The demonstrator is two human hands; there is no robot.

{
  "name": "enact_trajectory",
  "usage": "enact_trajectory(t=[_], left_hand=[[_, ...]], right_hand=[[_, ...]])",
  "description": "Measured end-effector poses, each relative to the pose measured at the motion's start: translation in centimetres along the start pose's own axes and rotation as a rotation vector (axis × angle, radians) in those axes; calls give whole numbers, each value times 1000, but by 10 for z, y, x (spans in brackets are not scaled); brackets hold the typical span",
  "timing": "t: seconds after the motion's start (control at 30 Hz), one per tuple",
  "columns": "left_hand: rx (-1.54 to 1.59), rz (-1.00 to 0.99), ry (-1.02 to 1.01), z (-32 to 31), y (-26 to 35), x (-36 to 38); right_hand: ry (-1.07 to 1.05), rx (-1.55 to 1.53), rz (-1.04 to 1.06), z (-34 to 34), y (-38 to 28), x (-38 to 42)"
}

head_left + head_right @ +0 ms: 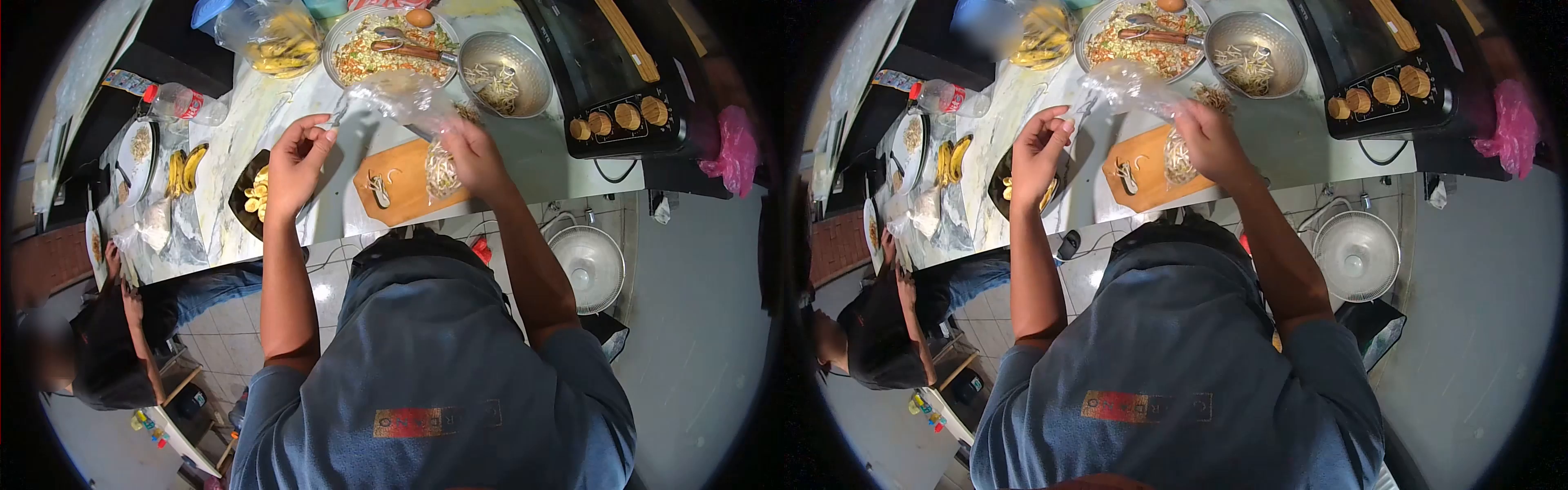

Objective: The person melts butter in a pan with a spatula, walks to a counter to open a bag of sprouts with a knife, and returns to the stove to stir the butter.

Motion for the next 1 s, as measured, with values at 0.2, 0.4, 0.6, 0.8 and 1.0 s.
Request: enact_trajectory(t=[0.2,0.4,0.6,0.8,1.0], left_hand=[[-301,-40,-199,-28,-12,15],[-773,-28,-309,-74,-37,32],[-907,-27,-217,-74,-38,38],[-957,55,-169,-75,-37,45],[-990,58,-110,-77,-47,45]], right_hand=[[185,189,146,37,-5,7],[155,83,160,46,8,16],[77,123,157,49,7,16],[-30,94,205,41,10,10],[-91,119,200,42,6,7]])
Point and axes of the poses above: each hand's wrist, its own x-axis away from the middle knuckle, its own z-axis out of the back of the hand, y = z × x, the point moved 8 cm from there along -x, towards the middle knuckle, and after that the axes turned 5 degrees about -y, right-handed, at the moved point
